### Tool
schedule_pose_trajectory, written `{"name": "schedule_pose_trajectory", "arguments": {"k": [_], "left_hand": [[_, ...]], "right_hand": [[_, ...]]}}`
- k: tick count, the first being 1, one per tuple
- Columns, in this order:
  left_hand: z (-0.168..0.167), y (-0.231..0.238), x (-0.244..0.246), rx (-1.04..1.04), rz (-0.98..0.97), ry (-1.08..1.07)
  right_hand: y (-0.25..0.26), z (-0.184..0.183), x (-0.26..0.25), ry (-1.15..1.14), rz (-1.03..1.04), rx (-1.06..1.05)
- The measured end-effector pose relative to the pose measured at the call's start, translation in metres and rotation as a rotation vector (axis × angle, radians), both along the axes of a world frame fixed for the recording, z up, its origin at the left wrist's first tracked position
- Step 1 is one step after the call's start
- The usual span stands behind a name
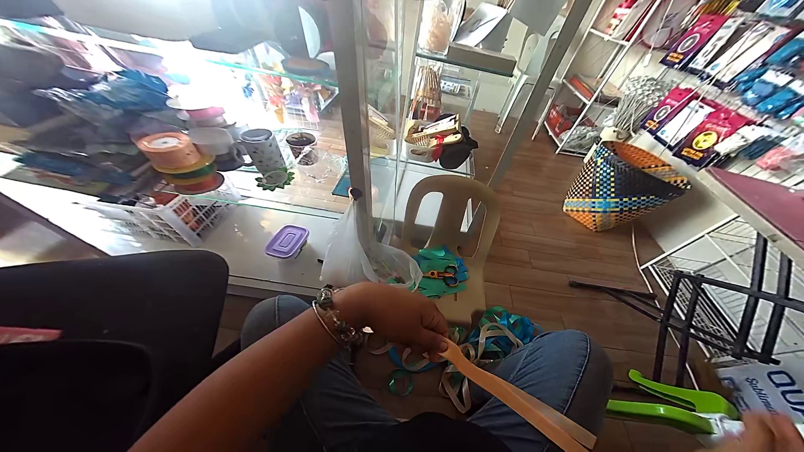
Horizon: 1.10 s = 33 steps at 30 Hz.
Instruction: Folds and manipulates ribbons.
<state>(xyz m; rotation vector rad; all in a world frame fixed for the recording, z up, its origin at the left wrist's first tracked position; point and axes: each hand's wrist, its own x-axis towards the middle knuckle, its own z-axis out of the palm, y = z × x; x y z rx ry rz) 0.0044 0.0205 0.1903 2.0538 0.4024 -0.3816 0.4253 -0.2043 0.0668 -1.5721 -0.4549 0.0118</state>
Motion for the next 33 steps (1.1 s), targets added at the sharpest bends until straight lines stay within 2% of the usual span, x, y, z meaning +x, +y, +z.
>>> {"name": "schedule_pose_trajectory", "arguments": {"k": [3,5,7,10,12,14,18,21,24,28,33], "left_hand": [[0.005,-0.010,0.019,0.068,-0.106,-0.028],[0.009,-0.016,0.028,0.119,-0.161,-0.065],[0.012,-0.021,0.029,0.159,-0.171,-0.115],[0.014,-0.022,0.016,0.186,-0.131,-0.139],[0.013,-0.021,0.005,0.179,-0.101,-0.126],[0.009,-0.018,-0.002,0.150,-0.071,-0.100],[0.001,-0.014,-0.002,0.087,-0.067,-0.093],[-0.006,-0.013,-0.002,0.035,-0.046,-0.105],[-0.010,-0.010,-0.008,-0.066,0.031,-0.102],[-0.021,0.003,-0.030,-0.170,0.120,-0.138],[-0.056,0.027,-0.061,-0.261,0.174,-0.160]], "right_hand": [[0.051,0.047,-0.069,-0.233,0.813,0.077],[0.082,0.059,-0.129,-0.330,1.251,0.014],[0.097,0.058,-0.175,-0.301,1.524,-0.063],[0.106,0.057,-0.205,-0.012,1.773,-0.114],[0.109,0.059,-0.209,0.142,1.842,-0.140],[0.109,0.062,-0.210,0.187,1.863,-0.231],[0.112,0.065,-0.210,-0.045,1.819,-0.399],[0.114,0.065,-0.203,-0.217,1.784,-0.386],[0.113,0.061,-0.188,-0.291,1.772,-0.338],[0.104,0.057,-0.155,-0.070,1.770,-0.307],[0.084,0.067,-0.116,0.307,1.857,-0.134]]}}
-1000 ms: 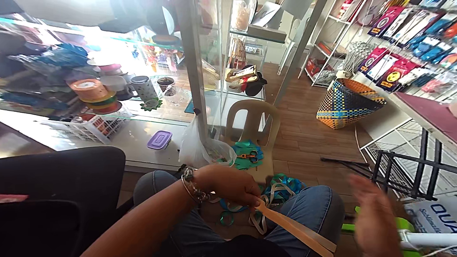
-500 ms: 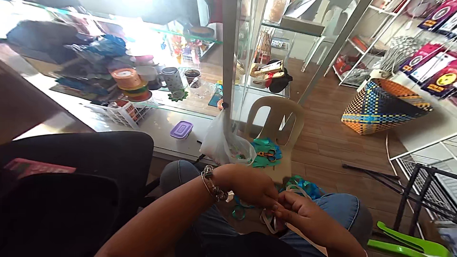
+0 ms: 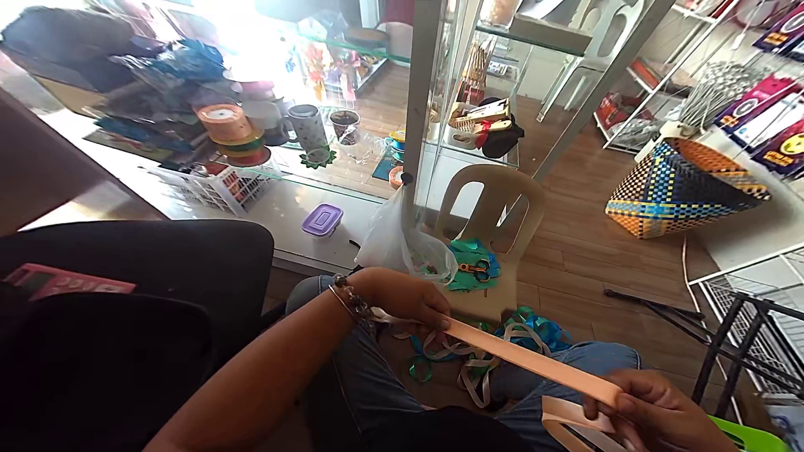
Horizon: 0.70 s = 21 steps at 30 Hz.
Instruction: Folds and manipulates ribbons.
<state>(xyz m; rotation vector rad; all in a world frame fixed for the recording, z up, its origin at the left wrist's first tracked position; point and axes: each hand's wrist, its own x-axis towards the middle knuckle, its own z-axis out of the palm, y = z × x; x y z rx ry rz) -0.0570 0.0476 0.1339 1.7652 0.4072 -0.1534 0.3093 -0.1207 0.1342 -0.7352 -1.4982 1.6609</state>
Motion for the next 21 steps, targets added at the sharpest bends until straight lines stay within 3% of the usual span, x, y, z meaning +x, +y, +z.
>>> {"name": "schedule_pose_trajectory", "arguments": {"k": [4,6,9,12,14,17,19,21], "left_hand": [[-0.024,0.011,-0.017,0.048,0.034,0.065],[-0.033,0.012,-0.021,0.216,0.089,0.126],[-0.008,-0.005,-0.009,0.572,0.336,0.473],[0.022,-0.049,0.017,0.768,0.542,0.436],[0.027,-0.088,0.034,0.579,0.455,0.191],[-0.007,-0.118,0.059,0.066,0.243,-0.168],[-0.026,-0.127,0.077,-0.143,0.348,-0.285],[-0.030,-0.133,0.090,-0.359,0.558,-0.252]], "right_hand": [[-0.008,-0.002,0.016,0.184,0.045,0.027],[-0.009,-0.007,0.014,0.251,0.045,0.013],[-0.006,-0.008,-0.004,0.201,-0.074,-0.058],[0.000,-0.007,-0.034,0.061,-0.265,-0.182],[0.007,-0.010,-0.052,0.020,-0.321,-0.223],[0.016,-0.017,-0.074,-0.030,-0.354,-0.235],[0.018,-0.018,-0.085,-0.095,-0.412,-0.212],[0.019,-0.018,-0.090,-0.183,-0.501,-0.161]]}}
